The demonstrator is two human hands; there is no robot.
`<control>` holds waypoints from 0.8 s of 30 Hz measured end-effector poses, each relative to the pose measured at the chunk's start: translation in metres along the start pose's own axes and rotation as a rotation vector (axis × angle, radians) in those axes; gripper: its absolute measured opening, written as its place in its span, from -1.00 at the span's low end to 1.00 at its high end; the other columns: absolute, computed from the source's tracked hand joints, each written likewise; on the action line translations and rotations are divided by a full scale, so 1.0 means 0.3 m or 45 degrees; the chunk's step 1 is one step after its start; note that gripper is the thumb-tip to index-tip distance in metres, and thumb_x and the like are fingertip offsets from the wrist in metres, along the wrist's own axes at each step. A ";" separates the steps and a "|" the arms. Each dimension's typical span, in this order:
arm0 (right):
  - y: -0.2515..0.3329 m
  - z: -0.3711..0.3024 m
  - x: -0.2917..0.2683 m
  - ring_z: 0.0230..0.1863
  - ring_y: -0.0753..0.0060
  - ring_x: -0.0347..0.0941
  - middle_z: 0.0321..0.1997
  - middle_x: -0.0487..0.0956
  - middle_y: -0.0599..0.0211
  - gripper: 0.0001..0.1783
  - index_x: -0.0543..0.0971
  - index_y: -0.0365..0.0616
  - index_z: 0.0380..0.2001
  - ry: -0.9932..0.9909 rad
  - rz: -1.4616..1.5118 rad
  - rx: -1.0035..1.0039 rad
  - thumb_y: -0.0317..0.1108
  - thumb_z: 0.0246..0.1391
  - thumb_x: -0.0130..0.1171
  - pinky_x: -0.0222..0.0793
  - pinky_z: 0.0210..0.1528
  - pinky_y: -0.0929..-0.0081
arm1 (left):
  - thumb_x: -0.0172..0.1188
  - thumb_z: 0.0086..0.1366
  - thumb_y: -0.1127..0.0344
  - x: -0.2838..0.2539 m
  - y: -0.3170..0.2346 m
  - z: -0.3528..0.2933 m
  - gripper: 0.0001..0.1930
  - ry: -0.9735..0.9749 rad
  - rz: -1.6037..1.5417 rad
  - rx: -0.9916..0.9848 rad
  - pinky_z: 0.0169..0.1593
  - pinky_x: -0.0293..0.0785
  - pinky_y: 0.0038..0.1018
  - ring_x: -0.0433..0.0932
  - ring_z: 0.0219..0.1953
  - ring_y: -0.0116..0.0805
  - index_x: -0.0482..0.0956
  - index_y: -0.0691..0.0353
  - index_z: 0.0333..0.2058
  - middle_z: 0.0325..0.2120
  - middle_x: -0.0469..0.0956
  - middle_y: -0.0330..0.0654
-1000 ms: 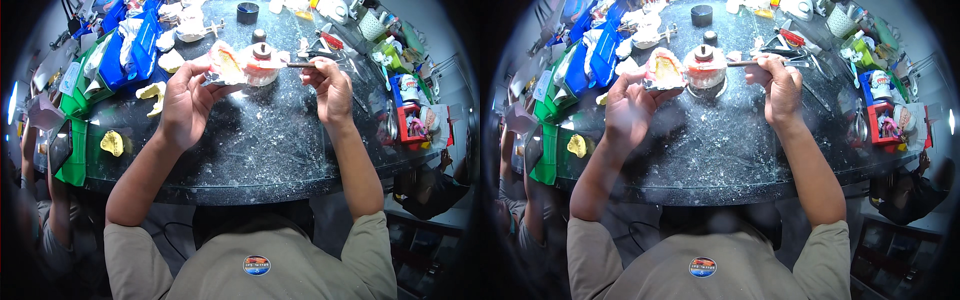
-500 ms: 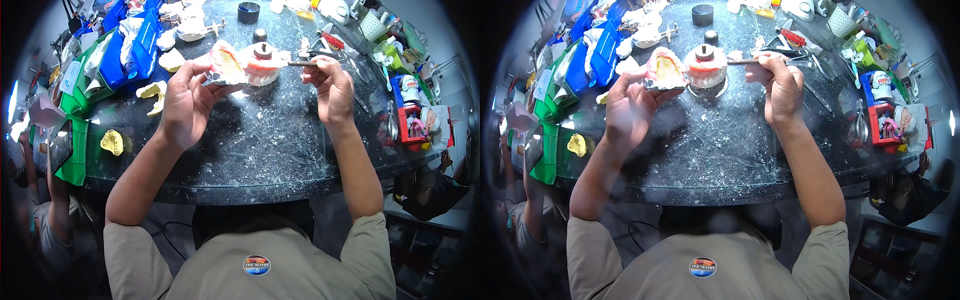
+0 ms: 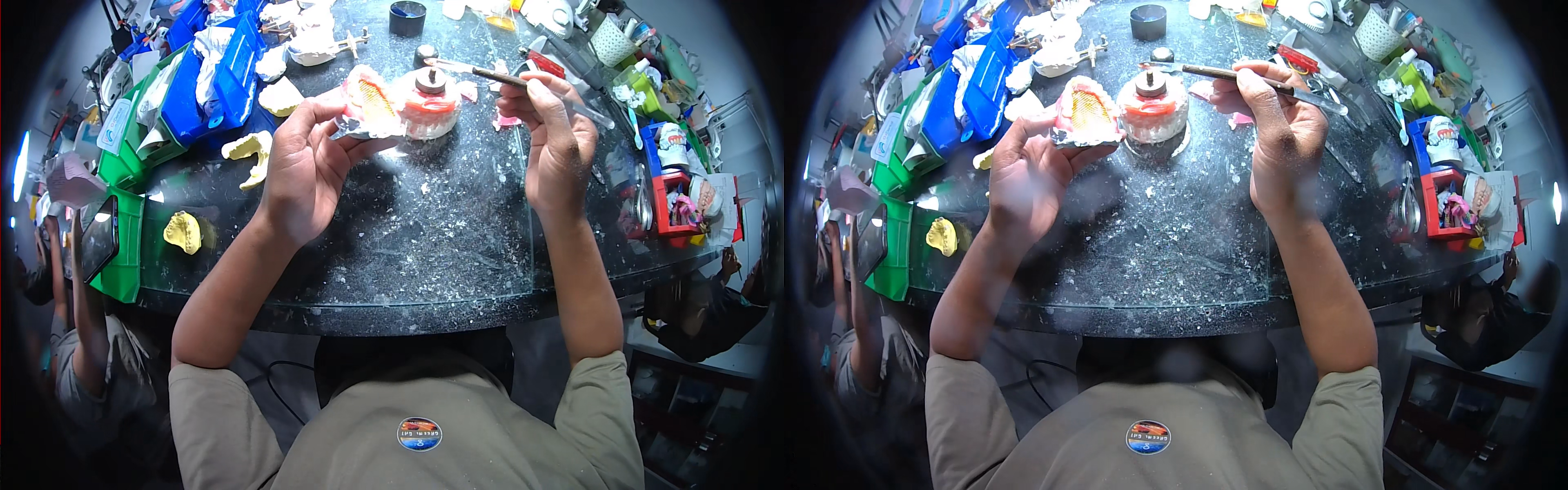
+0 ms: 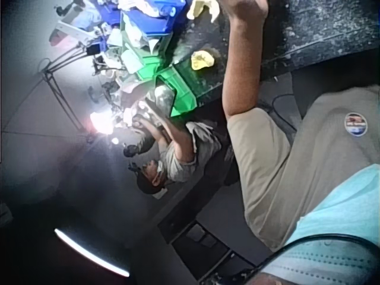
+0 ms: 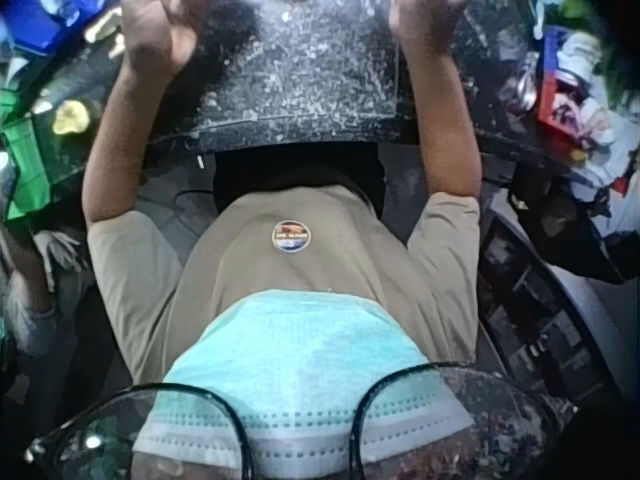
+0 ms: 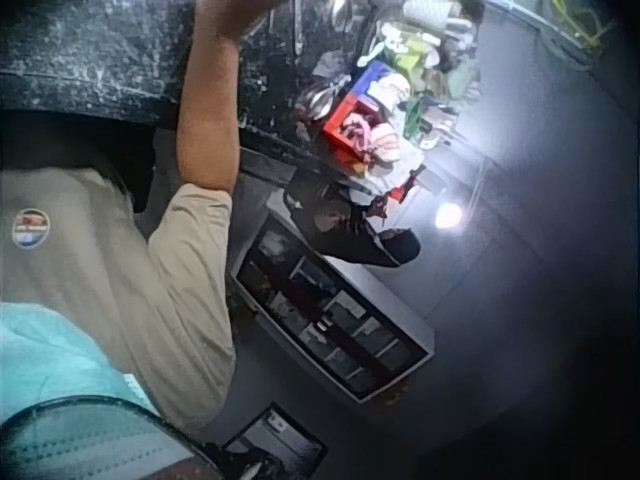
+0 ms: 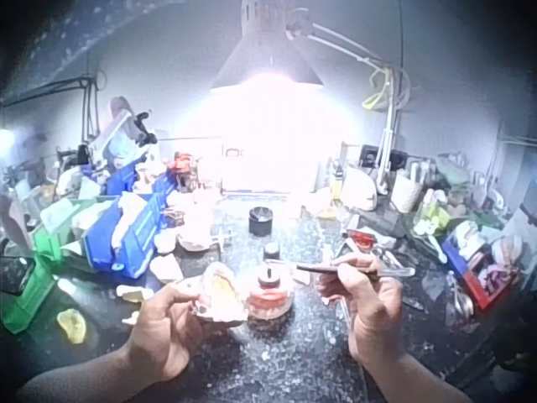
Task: The recorder is staining and glazing a dental prosthesis model using a fine brush.
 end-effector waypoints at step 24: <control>-0.004 -0.001 -0.007 -0.37 0.58 0.53 -0.41 0.61 0.28 -0.83 0.52 -0.23 -0.28 -0.039 -0.051 0.032 -0.37 0.09 0.08 0.31 -0.28 0.72 | -0.33 0.28 0.26 0.015 -0.001 0.009 -0.51 -0.223 0.070 -0.143 0.15 0.31 -0.13 0.45 -0.01 0.03 0.23 0.61 0.00 -0.05 0.42 0.20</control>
Point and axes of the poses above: each hand's wrist, its own z-axis towards the middle knuckle, its own x-axis out of the palm, y = z × x, the point moved 3 cm from there along z, towards the middle knuckle
